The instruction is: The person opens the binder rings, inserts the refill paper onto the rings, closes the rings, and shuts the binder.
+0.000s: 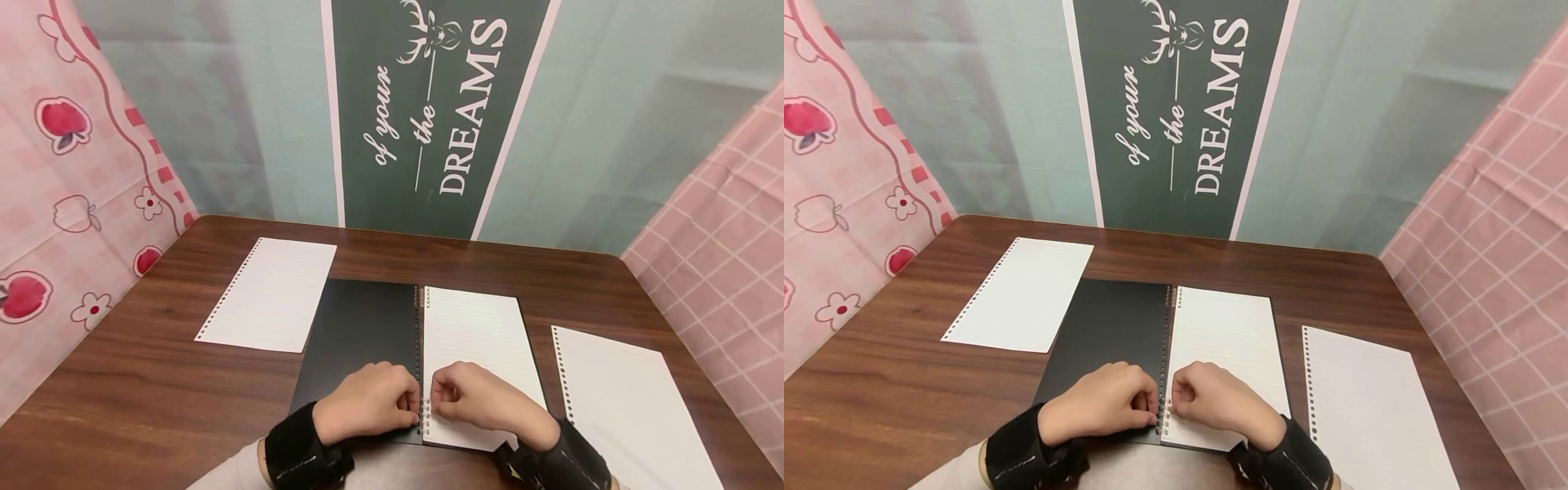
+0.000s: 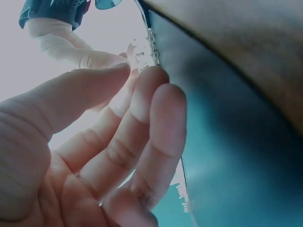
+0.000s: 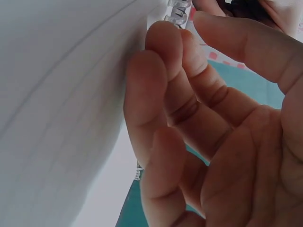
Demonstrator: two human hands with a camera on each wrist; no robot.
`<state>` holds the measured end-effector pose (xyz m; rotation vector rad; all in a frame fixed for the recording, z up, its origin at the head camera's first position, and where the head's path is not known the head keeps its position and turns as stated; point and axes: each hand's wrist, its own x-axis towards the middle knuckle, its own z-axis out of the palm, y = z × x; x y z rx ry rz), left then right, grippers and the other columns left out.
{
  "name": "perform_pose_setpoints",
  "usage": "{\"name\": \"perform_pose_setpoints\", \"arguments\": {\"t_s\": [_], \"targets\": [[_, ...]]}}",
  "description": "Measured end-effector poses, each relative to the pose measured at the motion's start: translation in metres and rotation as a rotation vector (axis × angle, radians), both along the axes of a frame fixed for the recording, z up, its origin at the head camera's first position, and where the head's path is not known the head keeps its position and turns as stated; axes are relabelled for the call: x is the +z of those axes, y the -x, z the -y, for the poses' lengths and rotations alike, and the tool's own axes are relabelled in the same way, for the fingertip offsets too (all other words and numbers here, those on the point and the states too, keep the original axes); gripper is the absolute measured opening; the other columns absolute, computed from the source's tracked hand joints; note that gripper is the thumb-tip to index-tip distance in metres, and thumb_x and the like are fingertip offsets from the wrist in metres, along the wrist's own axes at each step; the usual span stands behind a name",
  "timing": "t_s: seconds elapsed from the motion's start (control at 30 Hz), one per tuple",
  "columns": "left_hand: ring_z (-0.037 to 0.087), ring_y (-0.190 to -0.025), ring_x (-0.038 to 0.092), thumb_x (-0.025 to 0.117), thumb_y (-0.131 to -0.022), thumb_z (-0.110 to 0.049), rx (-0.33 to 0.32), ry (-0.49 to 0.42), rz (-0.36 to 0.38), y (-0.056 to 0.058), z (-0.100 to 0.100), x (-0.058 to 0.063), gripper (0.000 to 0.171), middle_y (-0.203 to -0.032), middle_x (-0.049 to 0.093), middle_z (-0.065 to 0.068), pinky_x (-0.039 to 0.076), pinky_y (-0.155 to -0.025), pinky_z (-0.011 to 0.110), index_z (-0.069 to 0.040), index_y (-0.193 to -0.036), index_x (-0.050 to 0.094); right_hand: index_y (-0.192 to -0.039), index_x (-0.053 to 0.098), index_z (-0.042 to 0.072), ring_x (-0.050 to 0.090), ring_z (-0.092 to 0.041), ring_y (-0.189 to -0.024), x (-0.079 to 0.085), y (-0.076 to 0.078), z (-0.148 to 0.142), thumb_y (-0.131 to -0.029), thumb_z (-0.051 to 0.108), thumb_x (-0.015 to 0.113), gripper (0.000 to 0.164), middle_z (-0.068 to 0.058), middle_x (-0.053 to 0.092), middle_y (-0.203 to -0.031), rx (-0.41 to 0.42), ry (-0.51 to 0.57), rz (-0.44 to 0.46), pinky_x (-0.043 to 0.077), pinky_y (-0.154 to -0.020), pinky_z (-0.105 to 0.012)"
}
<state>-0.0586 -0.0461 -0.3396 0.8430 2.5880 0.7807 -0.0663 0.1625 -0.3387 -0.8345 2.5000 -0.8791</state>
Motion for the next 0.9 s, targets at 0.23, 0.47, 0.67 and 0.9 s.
{"name": "perform_pose_setpoints", "arguments": {"t_s": [0.23, 0.47, 0.67, 0.9], "targets": [[-0.003, -0.054, 0.049, 0.077, -0.079, -0.018, -0.012, -0.005, 0.001, -0.003, -0.003, -0.002, 0.022, -0.057, 0.053, -0.019, 0.041, -0.048, 0.02, -0.027, -0.065, 0.064, -0.073, 0.065, 0.014, 0.043, 0.006, -0.056, -0.002, -0.004, -0.003, -0.083, 0.006, 0.073, 0.015, 0.013, 0.054, -0.061, 0.036, 0.038, 0.059, 0.038, -0.052, -0.016], [-0.002, -0.054, 0.049, 0.076, -0.079, -0.018, -0.016, -0.007, -0.001, -0.003, -0.005, -0.004, 0.023, -0.056, 0.052, -0.019, 0.041, -0.048, 0.02, -0.027, -0.063, 0.063, -0.076, 0.069, 0.012, 0.044, 0.008, -0.053, -0.005, -0.008, -0.004, -0.084, 0.009, 0.073, 0.009, 0.01, 0.06, -0.059, 0.063, 0.086, 0.12, 0.037, -0.049, -0.015], [-0.002, -0.053, 0.048, 0.075, -0.078, -0.015, -0.013, -0.007, -0.005, -0.002, -0.005, -0.007, 0.025, -0.054, 0.05, -0.02, 0.04, -0.048, 0.02, -0.028, -0.062, 0.062, -0.078, 0.07, 0.012, 0.045, 0.008, -0.054, -0.008, -0.011, -0.004, -0.083, 0.006, 0.072, 0.008, 0.011, 0.059, -0.06, 0.039, 0.11, 0.13, 0.039, -0.051, -0.015], [-0.001, -0.051, 0.046, 0.071, -0.078, -0.01, -0.003, -0.006, -0.018, 0.0, -0.006, -0.008, 0.027, -0.052, 0.047, -0.019, 0.039, -0.045, 0.02, -0.027, -0.06, 0.061, -0.078, 0.07, 0.014, 0.048, 0.008, -0.059, -0.01, -0.012, -0.003, -0.084, 0.004, 0.072, 0.012, 0.012, 0.059, -0.064, 0.015, 0.107, 0.073, 0.044, -0.056, -0.017]]}}
